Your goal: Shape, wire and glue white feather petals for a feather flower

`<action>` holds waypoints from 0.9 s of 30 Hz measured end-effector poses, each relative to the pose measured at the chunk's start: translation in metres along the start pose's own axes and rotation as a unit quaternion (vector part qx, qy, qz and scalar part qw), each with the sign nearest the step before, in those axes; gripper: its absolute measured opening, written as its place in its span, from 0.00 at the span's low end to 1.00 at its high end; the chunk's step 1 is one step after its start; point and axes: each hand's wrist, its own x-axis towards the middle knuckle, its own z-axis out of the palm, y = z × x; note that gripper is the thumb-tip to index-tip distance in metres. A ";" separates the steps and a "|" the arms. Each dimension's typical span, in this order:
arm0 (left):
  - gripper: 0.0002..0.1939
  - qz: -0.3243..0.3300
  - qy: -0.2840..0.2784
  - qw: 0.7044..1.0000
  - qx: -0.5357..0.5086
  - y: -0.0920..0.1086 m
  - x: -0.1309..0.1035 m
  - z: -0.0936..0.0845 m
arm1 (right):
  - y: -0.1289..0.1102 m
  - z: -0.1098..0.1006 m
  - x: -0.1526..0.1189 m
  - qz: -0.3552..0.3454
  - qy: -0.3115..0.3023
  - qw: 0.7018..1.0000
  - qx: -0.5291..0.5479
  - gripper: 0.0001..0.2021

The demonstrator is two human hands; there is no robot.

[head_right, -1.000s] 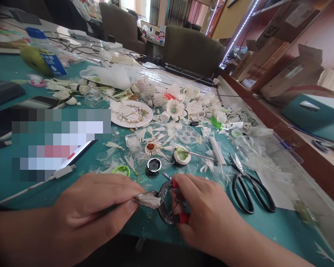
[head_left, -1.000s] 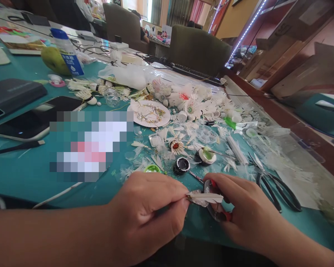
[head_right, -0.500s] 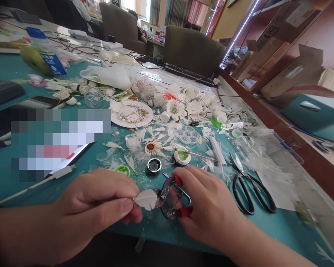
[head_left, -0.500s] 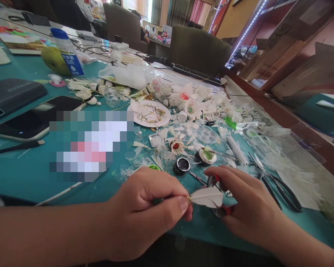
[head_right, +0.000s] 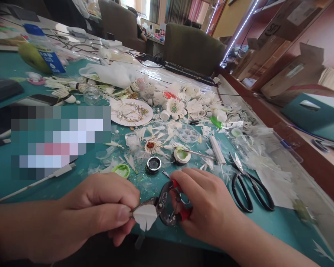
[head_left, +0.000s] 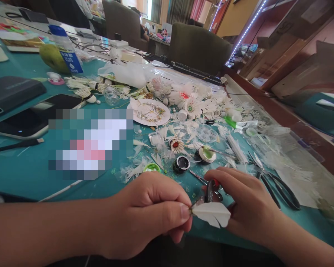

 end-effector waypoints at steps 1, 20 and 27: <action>0.12 -0.008 0.002 1.000 -0.006 0.000 0.000 0.000 | 0.000 -0.001 0.000 0.002 -0.003 1.000 0.002 0.12; 0.16 0.121 0.133 0.963 0.200 -0.002 0.001 0.003 | 0.003 0.005 -0.008 0.061 -0.026 0.998 0.019 0.07; 0.16 0.153 0.147 0.948 0.236 -0.008 0.001 0.004 | -0.001 0.001 -0.003 0.048 -0.025 0.999 0.002 0.06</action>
